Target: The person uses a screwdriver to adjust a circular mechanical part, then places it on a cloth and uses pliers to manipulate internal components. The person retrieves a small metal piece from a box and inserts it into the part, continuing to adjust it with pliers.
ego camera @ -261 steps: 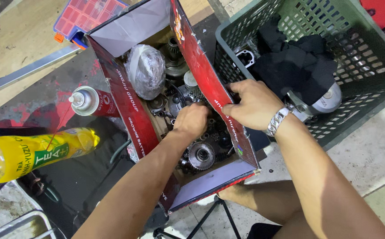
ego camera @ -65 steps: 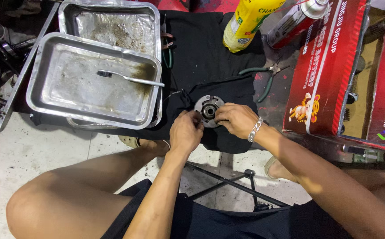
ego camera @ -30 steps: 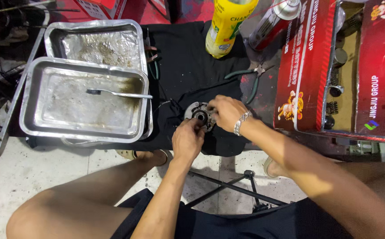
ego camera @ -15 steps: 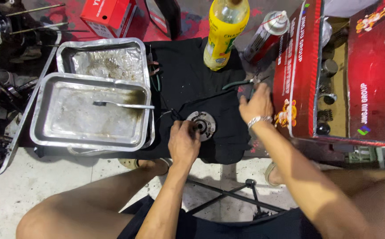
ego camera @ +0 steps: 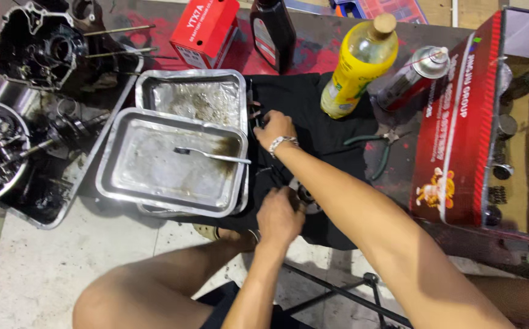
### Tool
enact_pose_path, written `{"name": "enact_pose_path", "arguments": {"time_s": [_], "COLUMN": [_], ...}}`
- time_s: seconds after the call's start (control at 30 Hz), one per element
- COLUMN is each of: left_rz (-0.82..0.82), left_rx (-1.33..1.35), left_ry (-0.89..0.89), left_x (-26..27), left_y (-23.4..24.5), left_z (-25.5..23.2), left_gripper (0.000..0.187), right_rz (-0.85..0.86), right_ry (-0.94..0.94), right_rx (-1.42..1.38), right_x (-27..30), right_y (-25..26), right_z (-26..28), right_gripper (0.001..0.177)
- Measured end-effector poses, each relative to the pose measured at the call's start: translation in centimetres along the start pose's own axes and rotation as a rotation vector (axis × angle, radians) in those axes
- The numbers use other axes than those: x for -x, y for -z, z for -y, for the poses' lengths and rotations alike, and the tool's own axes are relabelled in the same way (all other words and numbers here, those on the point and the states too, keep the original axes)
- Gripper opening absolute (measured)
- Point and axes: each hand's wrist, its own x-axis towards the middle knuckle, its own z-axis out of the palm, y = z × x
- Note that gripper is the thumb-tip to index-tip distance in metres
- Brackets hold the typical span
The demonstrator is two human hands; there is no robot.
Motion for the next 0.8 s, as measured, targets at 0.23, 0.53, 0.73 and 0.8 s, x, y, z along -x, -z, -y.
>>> {"name": "enact_pose_path", "arguments": {"time_s": [0.23, 0.53, 0.73, 0.8], "left_rz": [0.111, 0.092, -0.130, -0.140], "left_rx": [-0.037, 0.007, 0.033, 0.042], "left_ry": [0.067, 0.084, -0.290, -0.453], "left_x": [-0.9, -0.8, 0.1, 0.0], "left_y": [1.3, 0.8, -1.6, -2.5], "left_z": [0.9, 1.4, 1.4, 1.2], "left_gripper": [0.035, 0.035, 0.038, 0.033], "right_rz": [0.272, 0.372, 0.515, 0.459], "right_ry": [-0.172, -0.179, -0.395, -0.414], "right_rx": [0.263, -0.281, -1.266, -1.246], "right_x": [-5.0, -0.5, 15.8, 19.1], "right_y": [1.0, 10.1, 20.6, 22.2], "right_z": [1.3, -7.8, -9.0, -10.0], "right_gripper": [0.032, 0.012, 0.036, 0.033]}}
